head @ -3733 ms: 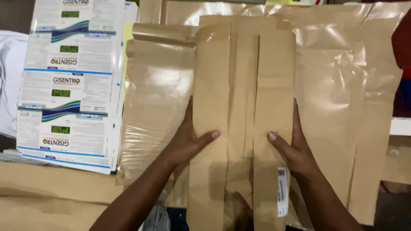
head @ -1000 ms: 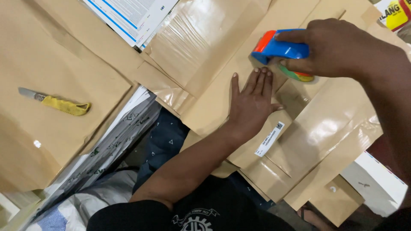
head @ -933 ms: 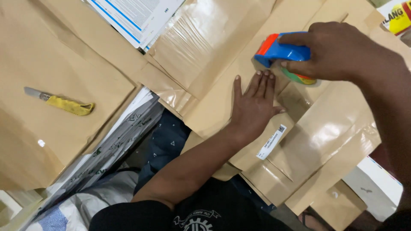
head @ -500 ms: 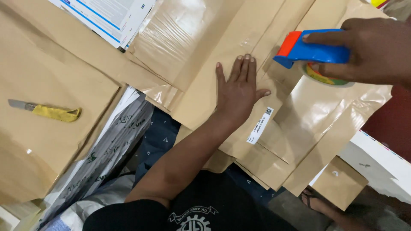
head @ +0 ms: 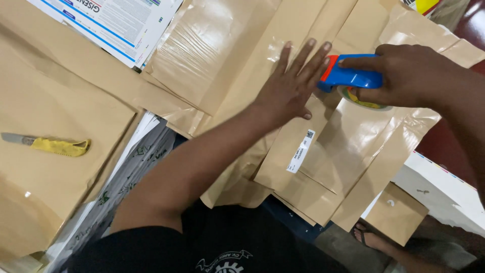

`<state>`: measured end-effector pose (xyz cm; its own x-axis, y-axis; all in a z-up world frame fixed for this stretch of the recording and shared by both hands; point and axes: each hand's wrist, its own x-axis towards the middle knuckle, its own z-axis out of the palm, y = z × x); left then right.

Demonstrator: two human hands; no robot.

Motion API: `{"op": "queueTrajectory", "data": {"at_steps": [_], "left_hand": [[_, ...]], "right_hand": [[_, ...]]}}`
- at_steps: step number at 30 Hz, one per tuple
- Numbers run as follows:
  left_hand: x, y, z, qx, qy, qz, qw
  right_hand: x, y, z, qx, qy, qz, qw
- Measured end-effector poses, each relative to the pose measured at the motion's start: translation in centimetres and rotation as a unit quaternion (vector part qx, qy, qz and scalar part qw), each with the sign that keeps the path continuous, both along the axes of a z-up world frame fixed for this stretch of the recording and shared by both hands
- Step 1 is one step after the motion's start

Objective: The person packages a stack of yellow paper by placing it into a brown paper envelope, folding the envelope around the stack, and securing the package with tape from a dispenser.

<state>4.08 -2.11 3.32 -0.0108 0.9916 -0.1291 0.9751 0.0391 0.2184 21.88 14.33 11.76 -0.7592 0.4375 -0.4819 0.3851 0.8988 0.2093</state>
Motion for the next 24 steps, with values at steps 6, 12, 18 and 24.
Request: {"op": "queueTrajectory", "data": {"at_steps": [6, 12, 18, 24], "left_hand": [[-1.8, 2.3, -5.1, 0.045, -0.096, -0.156, 0.982], [-2.2, 1.7, -3.8, 0.038, -0.080, -0.153, 0.984], [-2.2, 1.9, -4.2, 0.037, -0.093, -0.147, 0.984], [-3.8, 1.7, -3.3, 0.036, -0.087, -0.171, 0.981]], "right_hand": [[3.5, 0.2, 0.2, -0.049, 0.020, -0.032, 0.998], [1.0, -0.7, 2.9, 0.043, -0.057, -0.014, 0.997], [-8.4, -5.6, 2.2, 0.060, -0.275, -0.025, 0.959], [-0.6, -7.2, -0.7, 0.065, -0.413, -0.077, 0.905]]}}
